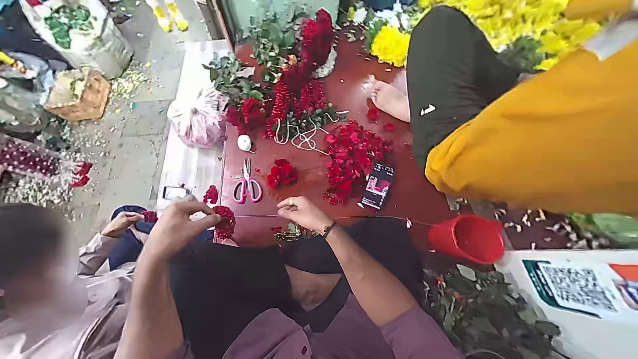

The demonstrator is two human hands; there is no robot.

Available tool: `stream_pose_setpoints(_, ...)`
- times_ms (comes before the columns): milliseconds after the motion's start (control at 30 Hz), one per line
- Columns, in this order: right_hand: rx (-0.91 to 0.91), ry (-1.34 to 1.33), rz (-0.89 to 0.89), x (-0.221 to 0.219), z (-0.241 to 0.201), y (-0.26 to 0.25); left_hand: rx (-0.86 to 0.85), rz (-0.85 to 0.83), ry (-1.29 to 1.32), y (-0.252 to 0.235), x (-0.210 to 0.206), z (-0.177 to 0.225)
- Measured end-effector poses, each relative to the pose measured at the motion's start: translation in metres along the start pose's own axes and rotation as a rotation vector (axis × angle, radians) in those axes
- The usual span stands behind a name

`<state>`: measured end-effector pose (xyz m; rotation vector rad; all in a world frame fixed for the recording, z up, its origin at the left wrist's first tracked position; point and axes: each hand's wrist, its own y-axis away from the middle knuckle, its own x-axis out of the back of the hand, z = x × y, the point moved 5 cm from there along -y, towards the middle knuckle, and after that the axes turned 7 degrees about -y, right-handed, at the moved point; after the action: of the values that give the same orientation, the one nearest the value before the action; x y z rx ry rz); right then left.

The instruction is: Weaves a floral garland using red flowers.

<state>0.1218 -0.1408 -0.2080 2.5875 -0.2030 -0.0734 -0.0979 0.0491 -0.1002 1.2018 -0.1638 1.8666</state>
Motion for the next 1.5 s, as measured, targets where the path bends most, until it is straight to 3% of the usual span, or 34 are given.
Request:
stream_pose_setpoints(167,-0.049,-0.329,0.318,0.036,0.008,-0.004,0.04,-0.008,0.045,-0.006,-0.016,-0.019)
stream_pose_setpoints(267,-0.097,-0.325,0.443,0.049,0.003,-0.022,0.044,-0.035,0.091,-0.006,-0.019,-0.03)
stream_pose_setpoints(467,-0.113,-0.227,0.449,0.062,-0.027,-0.14,0.029,-0.035,0.182,-0.015,-0.031,-0.025)
stream_pose_setpoints(600,-0.196,-0.329,0.636,0.078,-0.028,-0.224,0.036,-0.087,0.238,-0.021,-0.041,-0.031)
stream_pose_setpoints(733,-0.243,-0.473,0.791,0.079,-0.024,-0.257,0.095,-0.125,0.245,-0.028,-0.04,-0.046)
stream_pose_setpoints(867,-0.117,-0.379,0.838,0.091,-0.055,-0.24,0.096,-0.081,0.273,-0.037,-0.037,-0.052)
stream_pose_setpoints(1033,0.141,-0.037,0.783,0.122,-0.149,-0.194,0.109,-0.078,0.238,-0.046,-0.001,-0.043)
stream_pose_setpoints(1133,0.287,0.063,0.725,0.129,-0.222,-0.151,0.114,-0.113,0.171,-0.055,0.059,-0.016)
stream_pose_setpoints(1233,0.298,0.026,0.594,0.11,-0.28,-0.088,0.058,-0.051,0.091,-0.048,0.125,0.025)
stream_pose_setpoints(1500,0.494,-0.112,0.194,0.046,-0.385,0.04,-0.055,0.147,-0.103,-0.001,0.273,0.138)
